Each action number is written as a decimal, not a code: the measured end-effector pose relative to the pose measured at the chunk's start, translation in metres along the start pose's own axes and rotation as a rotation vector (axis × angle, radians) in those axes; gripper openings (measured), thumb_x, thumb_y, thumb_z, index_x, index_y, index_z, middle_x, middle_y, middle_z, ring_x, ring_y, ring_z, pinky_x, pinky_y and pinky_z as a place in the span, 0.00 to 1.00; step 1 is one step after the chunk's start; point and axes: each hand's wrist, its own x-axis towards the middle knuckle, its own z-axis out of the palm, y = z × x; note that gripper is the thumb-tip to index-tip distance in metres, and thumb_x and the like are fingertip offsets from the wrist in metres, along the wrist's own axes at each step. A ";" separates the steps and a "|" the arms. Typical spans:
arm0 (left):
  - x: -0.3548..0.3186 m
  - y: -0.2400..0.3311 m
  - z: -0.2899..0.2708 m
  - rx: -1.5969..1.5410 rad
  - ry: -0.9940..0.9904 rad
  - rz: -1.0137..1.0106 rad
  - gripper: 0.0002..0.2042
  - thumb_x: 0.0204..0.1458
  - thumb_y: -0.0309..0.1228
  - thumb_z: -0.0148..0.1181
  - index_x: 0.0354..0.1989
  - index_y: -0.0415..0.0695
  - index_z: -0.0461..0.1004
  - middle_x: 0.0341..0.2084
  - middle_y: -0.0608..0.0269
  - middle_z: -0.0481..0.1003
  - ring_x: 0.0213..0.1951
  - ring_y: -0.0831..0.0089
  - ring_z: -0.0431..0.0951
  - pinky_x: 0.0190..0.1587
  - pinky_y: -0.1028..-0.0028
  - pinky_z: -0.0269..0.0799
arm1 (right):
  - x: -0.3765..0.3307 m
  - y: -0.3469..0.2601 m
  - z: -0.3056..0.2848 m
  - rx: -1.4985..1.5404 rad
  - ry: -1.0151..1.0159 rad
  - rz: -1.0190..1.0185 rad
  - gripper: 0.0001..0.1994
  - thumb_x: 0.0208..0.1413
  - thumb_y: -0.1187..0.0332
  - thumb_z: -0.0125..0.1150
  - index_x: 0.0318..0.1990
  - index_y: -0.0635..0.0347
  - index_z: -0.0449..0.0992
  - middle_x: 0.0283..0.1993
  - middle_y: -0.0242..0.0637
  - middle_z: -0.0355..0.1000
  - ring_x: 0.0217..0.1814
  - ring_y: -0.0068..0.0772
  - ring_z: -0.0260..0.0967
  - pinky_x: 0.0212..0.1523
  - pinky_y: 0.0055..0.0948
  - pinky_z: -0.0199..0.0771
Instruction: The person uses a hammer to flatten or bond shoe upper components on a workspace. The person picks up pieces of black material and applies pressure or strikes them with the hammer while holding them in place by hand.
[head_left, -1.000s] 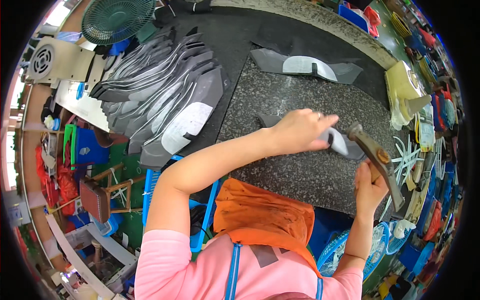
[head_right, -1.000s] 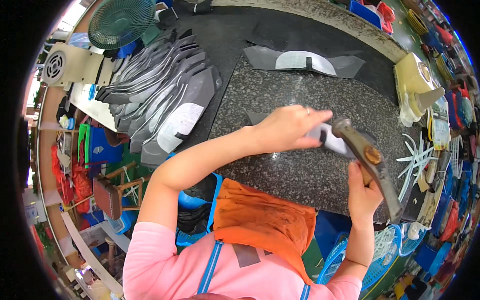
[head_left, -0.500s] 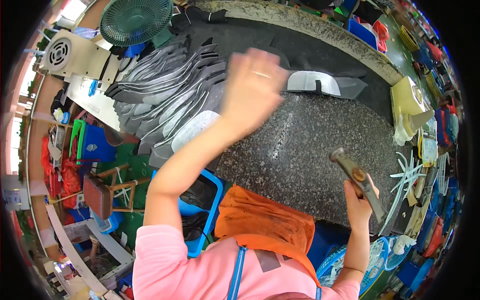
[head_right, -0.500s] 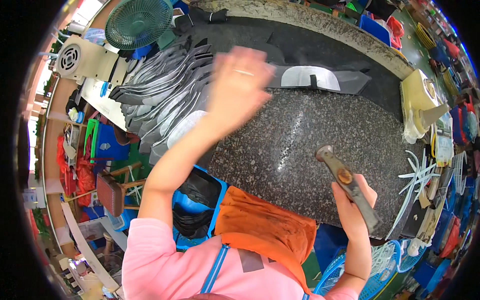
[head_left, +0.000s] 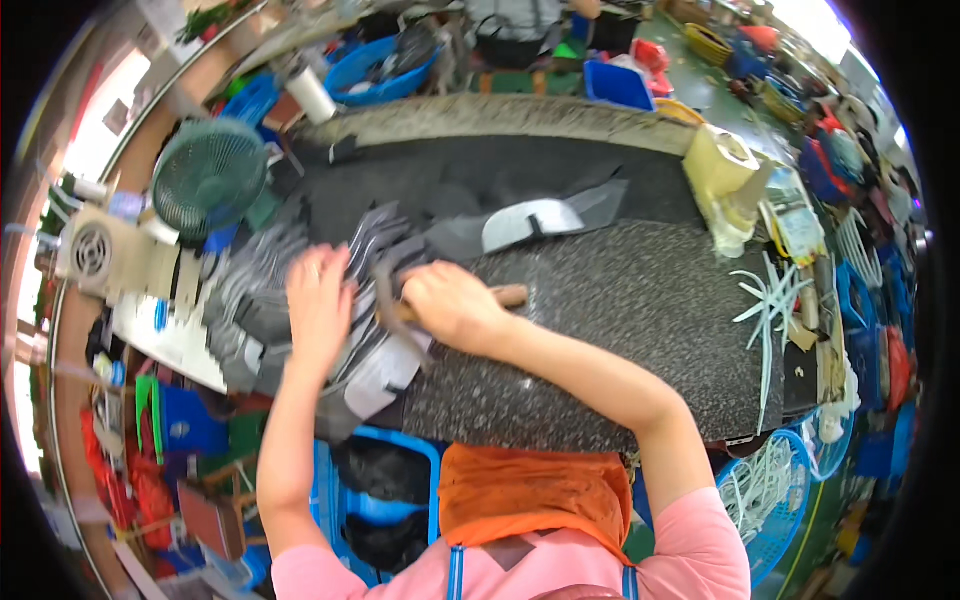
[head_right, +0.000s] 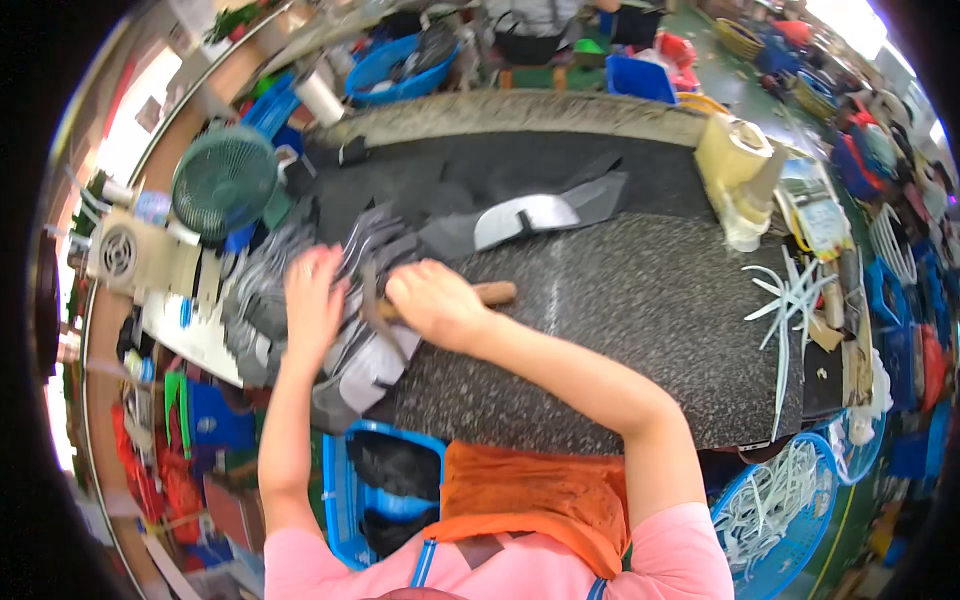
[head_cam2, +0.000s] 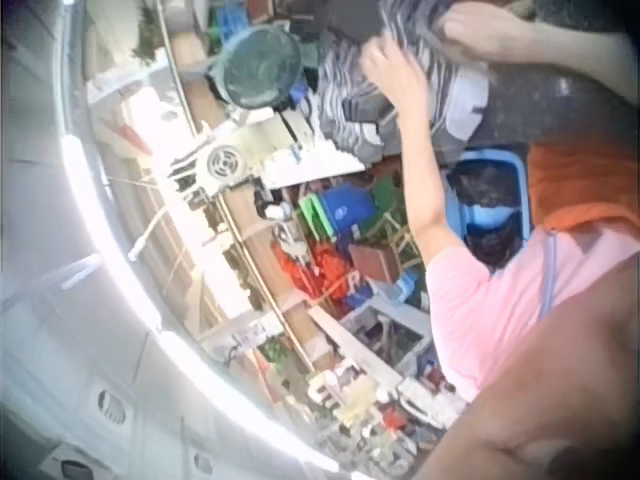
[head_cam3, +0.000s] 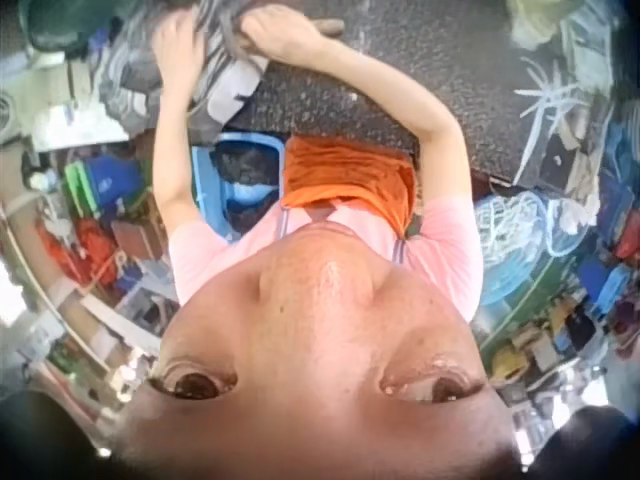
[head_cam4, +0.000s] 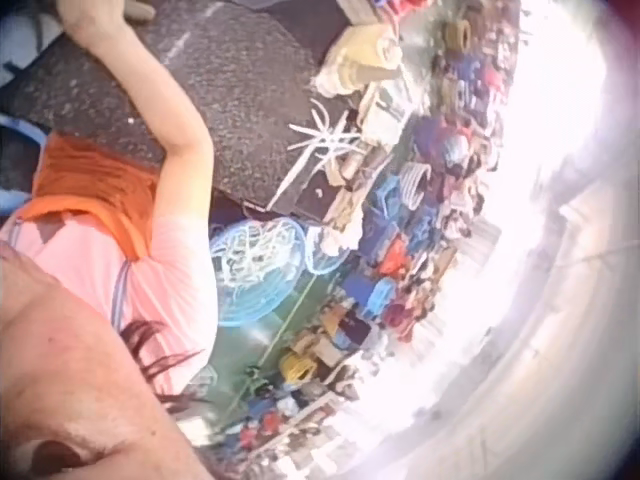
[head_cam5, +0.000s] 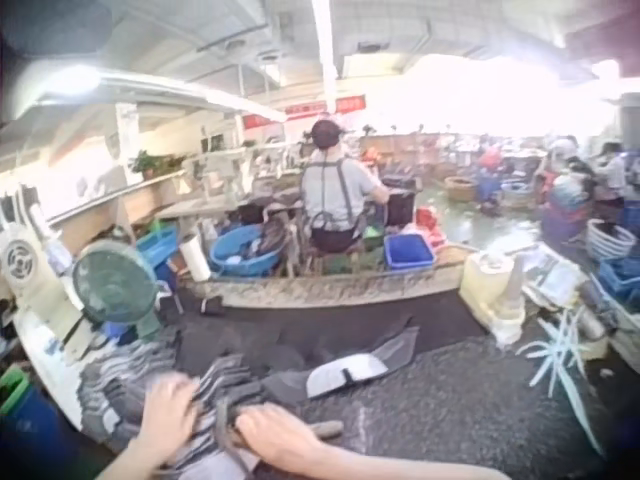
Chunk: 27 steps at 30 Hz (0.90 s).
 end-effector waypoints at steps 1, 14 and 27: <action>-0.010 0.009 -0.003 -0.227 -0.143 0.016 0.24 0.50 0.26 0.61 0.58 0.44 0.70 0.55 0.47 0.70 0.61 0.49 0.65 0.63 0.55 0.57 | -0.003 0.001 0.000 -0.060 0.005 -0.005 0.08 0.51 0.68 0.55 0.37 0.59 0.68 0.37 0.40 0.71 0.39 0.42 0.72 0.45 0.38 0.69; -0.039 0.028 0.000 -0.269 -0.312 -0.148 0.12 0.59 0.39 0.54 0.46 0.55 0.82 0.60 0.63 0.67 0.69 0.57 0.55 0.70 0.45 0.30 | -0.014 -0.015 -0.021 -0.125 -0.112 0.137 0.08 0.50 0.69 0.58 0.36 0.58 0.67 0.41 0.40 0.69 0.40 0.40 0.72 0.36 0.35 0.76; -0.038 0.008 -0.002 -0.030 -0.175 0.060 0.28 0.44 0.48 0.67 0.57 0.59 0.75 0.66 0.54 0.61 0.69 0.51 0.54 0.70 0.43 0.34 | -0.059 -0.079 -0.148 0.551 -0.552 0.427 0.11 0.55 0.73 0.59 0.43 0.60 0.65 0.34 0.48 0.69 0.36 0.58 0.70 0.34 0.45 0.69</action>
